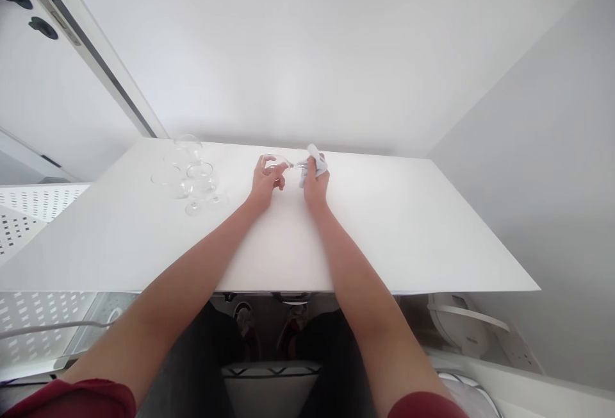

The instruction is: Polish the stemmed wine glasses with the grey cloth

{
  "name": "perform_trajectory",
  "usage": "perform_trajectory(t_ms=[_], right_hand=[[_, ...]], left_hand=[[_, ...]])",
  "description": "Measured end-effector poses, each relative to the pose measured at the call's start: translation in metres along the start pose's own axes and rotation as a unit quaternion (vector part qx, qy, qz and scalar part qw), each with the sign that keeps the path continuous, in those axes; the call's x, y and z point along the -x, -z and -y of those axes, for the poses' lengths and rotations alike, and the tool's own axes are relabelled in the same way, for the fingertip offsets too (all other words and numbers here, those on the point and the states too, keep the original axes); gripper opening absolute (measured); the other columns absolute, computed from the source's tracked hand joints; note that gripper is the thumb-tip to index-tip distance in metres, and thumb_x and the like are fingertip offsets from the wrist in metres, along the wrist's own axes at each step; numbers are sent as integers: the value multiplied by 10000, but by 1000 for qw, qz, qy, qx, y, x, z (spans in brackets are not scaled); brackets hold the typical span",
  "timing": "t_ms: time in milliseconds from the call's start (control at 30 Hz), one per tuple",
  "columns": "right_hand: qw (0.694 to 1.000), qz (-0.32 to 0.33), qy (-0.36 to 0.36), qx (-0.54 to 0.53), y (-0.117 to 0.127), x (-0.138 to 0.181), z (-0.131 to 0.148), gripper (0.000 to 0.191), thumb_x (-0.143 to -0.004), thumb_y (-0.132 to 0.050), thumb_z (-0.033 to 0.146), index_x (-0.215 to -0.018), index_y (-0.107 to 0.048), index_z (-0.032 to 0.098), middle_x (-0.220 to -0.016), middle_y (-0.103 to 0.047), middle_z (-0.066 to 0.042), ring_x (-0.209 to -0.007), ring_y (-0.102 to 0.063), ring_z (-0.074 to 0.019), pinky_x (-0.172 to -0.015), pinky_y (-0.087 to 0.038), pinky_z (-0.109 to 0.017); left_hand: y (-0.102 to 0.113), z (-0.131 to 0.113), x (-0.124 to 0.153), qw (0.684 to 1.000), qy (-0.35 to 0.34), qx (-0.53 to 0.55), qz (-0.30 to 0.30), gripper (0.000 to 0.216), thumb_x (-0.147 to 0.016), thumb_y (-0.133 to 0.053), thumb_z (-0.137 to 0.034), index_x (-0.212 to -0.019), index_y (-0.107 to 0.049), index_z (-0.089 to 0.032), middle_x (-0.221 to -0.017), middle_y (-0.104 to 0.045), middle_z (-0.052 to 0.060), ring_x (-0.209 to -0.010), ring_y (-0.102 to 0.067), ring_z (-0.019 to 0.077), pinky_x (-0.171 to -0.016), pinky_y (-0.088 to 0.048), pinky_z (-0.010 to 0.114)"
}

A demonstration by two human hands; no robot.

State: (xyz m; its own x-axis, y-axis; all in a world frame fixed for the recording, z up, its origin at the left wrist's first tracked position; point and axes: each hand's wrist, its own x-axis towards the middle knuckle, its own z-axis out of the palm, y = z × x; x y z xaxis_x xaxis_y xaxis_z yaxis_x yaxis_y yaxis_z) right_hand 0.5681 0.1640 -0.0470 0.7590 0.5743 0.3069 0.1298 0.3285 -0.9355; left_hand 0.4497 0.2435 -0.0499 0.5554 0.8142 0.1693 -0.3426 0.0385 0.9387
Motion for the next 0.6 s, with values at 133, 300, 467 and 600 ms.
perform_trajectory(t_ms=[133, 300, 467, 600], right_hand=[[996, -1, -86, -35, -2, -4, 0, 472, -894, -558, 713, -782, -509, 257, -729, -503, 7, -700, -531, -150, -620, -472, -266], [977, 4, -207, -49, 1, -15, -12, 586, -888, -404, 808, -778, -527, 245, -730, -548, -19, -707, -576, -180, -624, -502, -305], [995, 45, -15, 86, 0, -3, -5, 469, -922, -509, 666, -1142, -614, 265, -1053, -653, -38, -978, -613, -176, -817, -503, -281], [997, 65, 26, 46, -2, 0, 1, 487, -918, -523, 674, -1164, -635, 268, -1116, -676, -39, -1000, -637, -175, -792, -519, -278]], left_hand=[[1, 0, 0, 1000, -17, -6, -8, 522, -753, -846, -472, -1048, -463, -275, -898, -699, -10, -499, -471, 59, -509, -394, 246], [-1, -1, 2, 997, -57, -51, 5, 622, -703, -890, -401, -1139, -457, -300, -1051, -695, 5, -498, -457, 38, -478, -368, 225], [1, 2, -1, 996, -43, -58, -52, 591, -736, -861, -418, -1125, -436, -286, -1052, -689, 17, -527, -494, 47, -463, -386, 211], [2, 3, -1, 998, -51, -40, -26, 579, -717, -871, -401, -1095, -455, -265, -1071, -700, 28, -537, -504, 46, -472, -409, 219]])
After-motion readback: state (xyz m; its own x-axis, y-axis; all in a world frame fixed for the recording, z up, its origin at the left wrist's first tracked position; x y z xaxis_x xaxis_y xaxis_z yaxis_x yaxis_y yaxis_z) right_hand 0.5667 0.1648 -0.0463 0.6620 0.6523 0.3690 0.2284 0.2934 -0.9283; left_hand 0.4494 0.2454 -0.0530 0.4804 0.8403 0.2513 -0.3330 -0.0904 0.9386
